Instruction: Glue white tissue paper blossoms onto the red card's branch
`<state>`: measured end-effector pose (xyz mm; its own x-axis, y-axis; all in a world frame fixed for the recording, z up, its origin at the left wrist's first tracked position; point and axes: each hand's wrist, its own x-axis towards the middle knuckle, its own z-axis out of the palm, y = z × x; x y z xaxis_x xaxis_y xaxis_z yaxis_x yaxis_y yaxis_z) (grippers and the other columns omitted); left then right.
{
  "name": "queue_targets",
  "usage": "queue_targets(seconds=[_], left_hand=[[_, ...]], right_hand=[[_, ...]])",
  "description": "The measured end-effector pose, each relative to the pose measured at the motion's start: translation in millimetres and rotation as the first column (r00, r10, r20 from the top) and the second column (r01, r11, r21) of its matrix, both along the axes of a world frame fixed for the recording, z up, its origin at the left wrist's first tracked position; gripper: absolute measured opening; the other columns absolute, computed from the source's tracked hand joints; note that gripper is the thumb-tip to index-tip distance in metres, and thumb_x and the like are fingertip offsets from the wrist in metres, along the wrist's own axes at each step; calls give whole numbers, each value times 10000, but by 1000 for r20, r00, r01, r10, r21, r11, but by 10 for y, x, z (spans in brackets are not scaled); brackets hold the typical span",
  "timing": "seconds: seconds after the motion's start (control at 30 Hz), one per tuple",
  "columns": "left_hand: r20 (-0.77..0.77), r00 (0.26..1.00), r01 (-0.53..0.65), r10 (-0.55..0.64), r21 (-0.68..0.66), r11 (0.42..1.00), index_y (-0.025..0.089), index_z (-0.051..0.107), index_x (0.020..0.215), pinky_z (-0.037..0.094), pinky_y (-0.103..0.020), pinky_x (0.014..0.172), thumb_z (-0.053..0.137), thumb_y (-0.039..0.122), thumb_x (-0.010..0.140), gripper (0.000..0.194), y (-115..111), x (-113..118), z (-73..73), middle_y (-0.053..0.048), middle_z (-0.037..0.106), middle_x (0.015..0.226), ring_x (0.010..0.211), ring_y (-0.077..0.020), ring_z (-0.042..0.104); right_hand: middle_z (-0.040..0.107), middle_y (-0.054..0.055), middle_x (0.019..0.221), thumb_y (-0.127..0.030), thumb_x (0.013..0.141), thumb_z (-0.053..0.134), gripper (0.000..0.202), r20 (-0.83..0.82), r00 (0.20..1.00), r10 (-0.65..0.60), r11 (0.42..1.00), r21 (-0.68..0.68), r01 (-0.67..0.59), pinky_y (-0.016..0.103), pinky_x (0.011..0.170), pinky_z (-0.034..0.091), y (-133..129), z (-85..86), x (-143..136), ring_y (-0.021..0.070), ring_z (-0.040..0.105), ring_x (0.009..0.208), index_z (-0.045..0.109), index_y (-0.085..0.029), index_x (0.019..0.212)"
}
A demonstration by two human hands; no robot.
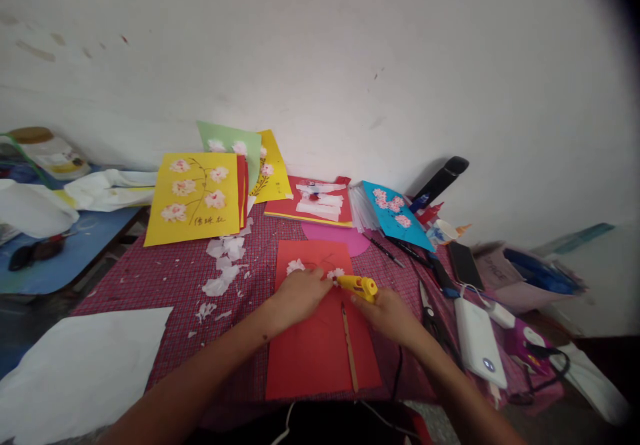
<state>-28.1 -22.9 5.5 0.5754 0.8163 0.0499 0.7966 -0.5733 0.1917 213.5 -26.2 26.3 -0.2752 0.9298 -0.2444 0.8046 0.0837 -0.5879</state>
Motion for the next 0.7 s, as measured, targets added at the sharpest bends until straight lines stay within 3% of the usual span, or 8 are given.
queue_targets(seconds=[0.13,0.33,0.57,0.7], left_hand=[[8,1000,10,-10,4,1000,210,451,1479,527,-423,884,406,147,995,490,6,4,1,-142,658,1256,1005,-280,679],[-16,1000,-2,2,12,1000,218,483,1442,534,-382,826,418,154,986,465,-5,3,16,-140,634,1307,993,-277,678],[-34,999,-4,3,-11,1000,217,563,1338,532,-355,812,405,141,979,400,-21,10,73,-125,672,1183,1000,-275,670],[-41,999,10,-10,-2,1000,191,594,1282,540,-358,798,418,139,969,362,-21,8,85,-135,671,1183,985,-276,673]], right_hand=[[537,-7,533,-470,916,528,373,-20,1000,9,1000,-16,-9,258,468,259,-5,23,-24,132,443,472,615,-201,673],[561,-3,555,-464,911,540,355,-21,1000,6,1000,-9,-6,262,481,287,-22,94,-3,141,453,488,693,-185,753],[616,-13,588,-451,890,602,295,-197,980,-39,999,-30,34,259,513,387,-77,258,90,163,532,552,745,-193,893],[631,-6,595,-480,881,607,310,-243,962,-125,992,-32,121,258,504,410,-113,241,135,162,552,541,718,-190,884]])
